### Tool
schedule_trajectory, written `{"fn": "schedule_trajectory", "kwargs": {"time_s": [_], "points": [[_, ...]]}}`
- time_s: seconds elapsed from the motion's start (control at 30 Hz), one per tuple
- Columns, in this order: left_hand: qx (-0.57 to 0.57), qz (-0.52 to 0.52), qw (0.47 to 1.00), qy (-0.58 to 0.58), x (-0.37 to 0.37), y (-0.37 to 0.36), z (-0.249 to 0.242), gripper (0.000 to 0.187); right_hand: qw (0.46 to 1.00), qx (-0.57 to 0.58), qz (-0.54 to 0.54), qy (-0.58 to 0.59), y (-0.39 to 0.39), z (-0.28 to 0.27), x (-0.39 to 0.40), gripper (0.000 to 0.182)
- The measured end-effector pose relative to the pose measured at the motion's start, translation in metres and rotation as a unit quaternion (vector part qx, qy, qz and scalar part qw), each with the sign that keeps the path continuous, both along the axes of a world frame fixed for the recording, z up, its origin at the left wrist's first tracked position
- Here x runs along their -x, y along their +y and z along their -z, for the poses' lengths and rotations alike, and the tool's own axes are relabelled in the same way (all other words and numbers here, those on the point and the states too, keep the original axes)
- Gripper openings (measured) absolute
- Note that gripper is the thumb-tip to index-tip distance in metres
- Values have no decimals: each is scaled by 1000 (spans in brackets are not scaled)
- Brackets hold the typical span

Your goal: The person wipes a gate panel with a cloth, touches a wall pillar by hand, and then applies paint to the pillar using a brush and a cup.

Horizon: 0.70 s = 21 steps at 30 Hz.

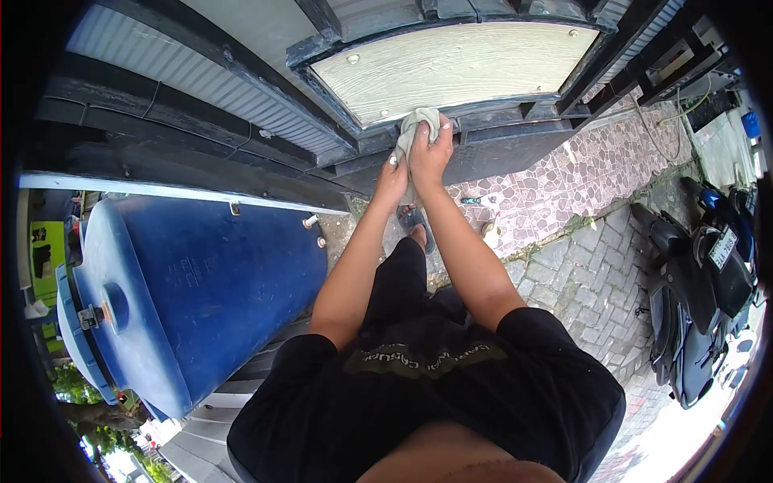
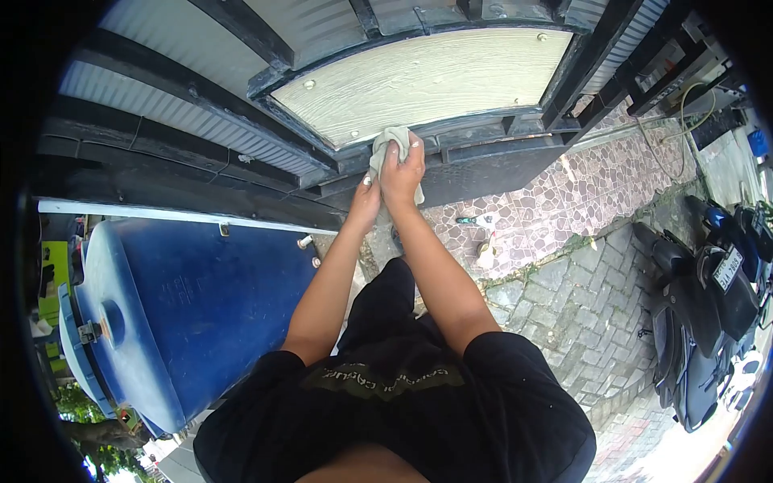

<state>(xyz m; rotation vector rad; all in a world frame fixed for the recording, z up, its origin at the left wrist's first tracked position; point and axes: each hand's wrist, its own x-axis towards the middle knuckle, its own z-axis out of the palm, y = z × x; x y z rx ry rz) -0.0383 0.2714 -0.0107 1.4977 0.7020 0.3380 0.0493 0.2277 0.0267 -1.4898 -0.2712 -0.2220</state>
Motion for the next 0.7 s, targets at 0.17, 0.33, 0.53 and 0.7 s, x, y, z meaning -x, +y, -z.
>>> {"fn": "schedule_trajectory", "kwargs": {"time_s": [0.17, 0.33, 0.53, 0.7], "points": [[105, -11, 994, -2, 24, 9, 20, 41, 979, 75, -146, -120, -1, 13, 16, 26], [-14, 8, 1000, 15, 24, -18, -18, 41, 996, 28, -77, -43, -23, -4, 8, 21], [0, 20, 1000, 15, 5, -19, -15, 40, 996, 64, 22, -55, -20, -17, -6, 23], [74, -38, 997, -6, 18, -5, 0, 36, 982, 112, -64, -135, 5, -8, 16, 29]]}}
